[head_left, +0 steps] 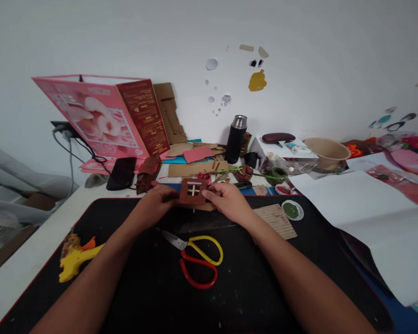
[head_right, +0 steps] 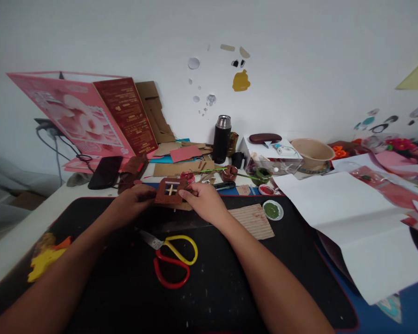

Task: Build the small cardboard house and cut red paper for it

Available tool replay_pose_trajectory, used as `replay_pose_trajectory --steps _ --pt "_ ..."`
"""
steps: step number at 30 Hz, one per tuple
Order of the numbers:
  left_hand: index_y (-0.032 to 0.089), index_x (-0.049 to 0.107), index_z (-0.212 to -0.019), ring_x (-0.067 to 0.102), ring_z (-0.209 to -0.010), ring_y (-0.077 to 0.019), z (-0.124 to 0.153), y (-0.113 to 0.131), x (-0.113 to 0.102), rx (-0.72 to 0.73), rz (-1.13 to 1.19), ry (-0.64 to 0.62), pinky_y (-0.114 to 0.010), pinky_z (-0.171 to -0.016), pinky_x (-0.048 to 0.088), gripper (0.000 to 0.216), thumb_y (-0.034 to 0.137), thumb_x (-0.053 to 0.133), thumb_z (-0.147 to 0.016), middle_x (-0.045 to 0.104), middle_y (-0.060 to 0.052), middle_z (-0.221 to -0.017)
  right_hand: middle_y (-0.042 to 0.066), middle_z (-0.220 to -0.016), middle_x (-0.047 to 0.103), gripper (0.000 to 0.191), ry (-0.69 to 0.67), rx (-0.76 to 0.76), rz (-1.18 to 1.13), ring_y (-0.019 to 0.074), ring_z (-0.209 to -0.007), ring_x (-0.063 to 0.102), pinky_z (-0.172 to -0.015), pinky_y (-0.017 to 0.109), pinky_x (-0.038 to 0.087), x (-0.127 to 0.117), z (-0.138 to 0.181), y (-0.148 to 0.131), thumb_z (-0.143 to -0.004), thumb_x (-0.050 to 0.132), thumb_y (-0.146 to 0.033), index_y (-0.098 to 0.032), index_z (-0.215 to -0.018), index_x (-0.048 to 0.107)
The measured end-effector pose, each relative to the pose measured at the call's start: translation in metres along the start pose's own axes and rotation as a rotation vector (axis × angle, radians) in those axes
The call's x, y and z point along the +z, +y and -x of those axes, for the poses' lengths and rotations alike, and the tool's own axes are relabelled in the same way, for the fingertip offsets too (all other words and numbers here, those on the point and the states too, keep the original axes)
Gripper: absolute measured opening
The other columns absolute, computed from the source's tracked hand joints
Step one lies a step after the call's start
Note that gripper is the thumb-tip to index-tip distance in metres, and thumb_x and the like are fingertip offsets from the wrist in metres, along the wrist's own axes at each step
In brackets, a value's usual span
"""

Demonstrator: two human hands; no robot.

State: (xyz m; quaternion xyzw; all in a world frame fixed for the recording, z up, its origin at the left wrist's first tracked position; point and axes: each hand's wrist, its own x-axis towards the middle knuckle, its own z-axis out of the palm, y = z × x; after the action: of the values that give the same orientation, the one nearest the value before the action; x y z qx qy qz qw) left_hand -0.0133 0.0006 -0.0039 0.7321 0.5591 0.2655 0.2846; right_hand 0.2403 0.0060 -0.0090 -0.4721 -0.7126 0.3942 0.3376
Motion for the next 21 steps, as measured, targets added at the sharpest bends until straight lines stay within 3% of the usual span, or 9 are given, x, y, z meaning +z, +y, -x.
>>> replay_pose_trajectory --steps 6,12,21 --pt "0.025 0.079 -0.083 0.069 -0.095 -0.0304 0.0031 -0.0009 -0.0004 0.009 -0.035 -0.031 -0.042 -0.096 0.051 0.025 0.045 0.065 -0.076 0.078 -0.007 -0.093 0.0 -0.075 0.07 0.019 0.057 -0.079 0.185 0.0146 -0.067 0.056 -0.062 0.026 0.035 0.0015 0.0004 -0.0007 -0.098 0.066 -0.032 -0.019 -0.091 0.077" --pt "0.025 0.078 -0.083 0.068 -0.089 -0.029 0.007 -0.002 0.0009 -0.023 -0.03 -0.099 -0.04 -0.088 0.052 0.024 0.045 0.065 -0.078 0.076 -0.006 -0.089 0.002 -0.074 0.072 0.018 0.075 -0.097 0.303 0.0162 -0.068 0.06 -0.063 0.027 0.035 0.0031 0.0012 0.0015 -0.099 0.067 -0.033 -0.02 -0.093 0.078" --pt "0.026 0.078 -0.082 0.066 -0.09 -0.0281 0.0081 -0.0085 0.0047 0.008 -0.024 -0.093 -0.041 -0.09 0.05 0.021 0.044 0.068 -0.077 0.075 -0.006 -0.089 0.003 -0.077 0.074 0.019 0.09 -0.135 0.357 0.0184 -0.07 0.064 -0.065 0.028 0.038 0.0057 0.0008 0.0063 -0.1 0.066 -0.034 -0.021 -0.095 0.078"
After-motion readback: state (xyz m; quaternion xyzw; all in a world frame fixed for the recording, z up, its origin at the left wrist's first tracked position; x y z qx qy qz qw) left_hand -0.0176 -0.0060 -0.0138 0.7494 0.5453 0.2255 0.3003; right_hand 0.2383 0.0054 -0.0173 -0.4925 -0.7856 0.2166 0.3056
